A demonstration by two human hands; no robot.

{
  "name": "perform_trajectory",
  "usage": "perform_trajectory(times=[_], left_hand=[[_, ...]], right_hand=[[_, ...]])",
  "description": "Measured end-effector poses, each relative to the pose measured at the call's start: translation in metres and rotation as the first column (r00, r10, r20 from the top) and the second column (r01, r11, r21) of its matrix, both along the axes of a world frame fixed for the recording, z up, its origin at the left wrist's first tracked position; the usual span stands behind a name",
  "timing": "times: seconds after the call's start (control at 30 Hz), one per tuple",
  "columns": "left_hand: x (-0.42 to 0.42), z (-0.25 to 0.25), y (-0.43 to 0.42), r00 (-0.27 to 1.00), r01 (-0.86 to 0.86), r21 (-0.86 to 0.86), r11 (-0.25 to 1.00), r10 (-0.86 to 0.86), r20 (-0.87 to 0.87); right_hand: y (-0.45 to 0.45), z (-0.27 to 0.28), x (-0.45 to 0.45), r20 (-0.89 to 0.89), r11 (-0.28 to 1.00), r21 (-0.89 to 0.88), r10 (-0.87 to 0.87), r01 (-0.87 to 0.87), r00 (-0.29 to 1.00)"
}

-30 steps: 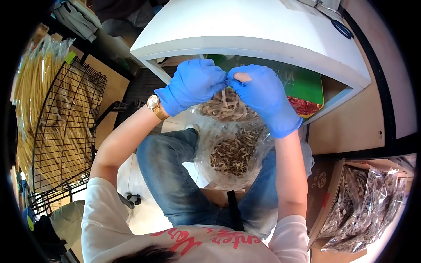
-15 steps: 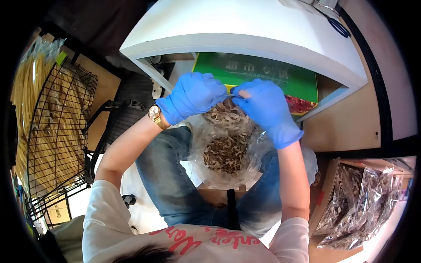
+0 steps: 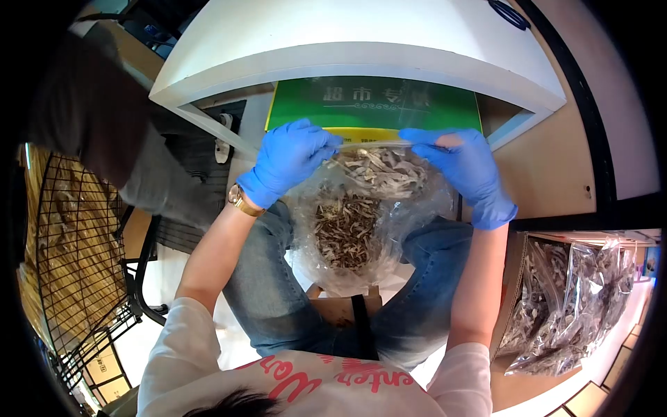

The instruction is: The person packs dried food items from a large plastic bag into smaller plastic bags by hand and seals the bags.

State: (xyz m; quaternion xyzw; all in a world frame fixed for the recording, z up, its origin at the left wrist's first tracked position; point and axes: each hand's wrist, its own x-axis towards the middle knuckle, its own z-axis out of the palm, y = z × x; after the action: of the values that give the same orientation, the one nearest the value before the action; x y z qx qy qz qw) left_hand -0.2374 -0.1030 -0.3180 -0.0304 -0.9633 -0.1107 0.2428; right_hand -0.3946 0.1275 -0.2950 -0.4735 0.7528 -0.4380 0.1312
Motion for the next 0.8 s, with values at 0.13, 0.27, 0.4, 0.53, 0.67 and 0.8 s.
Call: perform_trajectory(times=[0.13,0.27,0.4,0.53,0.67,0.8], left_hand=[[-0.006,0.001,-0.009,0.997,-0.042,-0.046,0.998,0.045,0.069],[-0.004,-0.013,-0.017,1.0,0.0,0.136,0.991,-0.004,0.028],[0.003,-0.019,0.005,0.997,0.051,0.079,0.996,-0.055,0.051],[0.003,-0.022,0.022,0.991,0.049,0.0,0.999,-0.049,0.122],[0.001,-0.025,0.02,0.983,0.148,0.156,0.977,-0.162,0.082],[-0.002,-0.021,0.018,0.983,0.082,-0.019,0.996,-0.078,0.167]], right_hand=[[0.009,-0.011,-0.007,0.075,0.996,0.073,-0.055,0.05,0.996],[0.015,-0.015,-0.012,0.143,0.988,0.124,-0.104,0.087,0.984],[0.005,-0.016,-0.009,-0.056,0.973,0.205,-0.093,0.103,0.994],[-0.028,-0.026,0.032,-0.457,0.974,0.209,0.174,-0.085,0.872],[-0.038,-0.03,0.055,-0.632,0.954,0.3,0.203,-0.006,0.748],[-0.044,-0.028,0.061,-0.559,0.99,0.144,0.081,0.001,0.825]])
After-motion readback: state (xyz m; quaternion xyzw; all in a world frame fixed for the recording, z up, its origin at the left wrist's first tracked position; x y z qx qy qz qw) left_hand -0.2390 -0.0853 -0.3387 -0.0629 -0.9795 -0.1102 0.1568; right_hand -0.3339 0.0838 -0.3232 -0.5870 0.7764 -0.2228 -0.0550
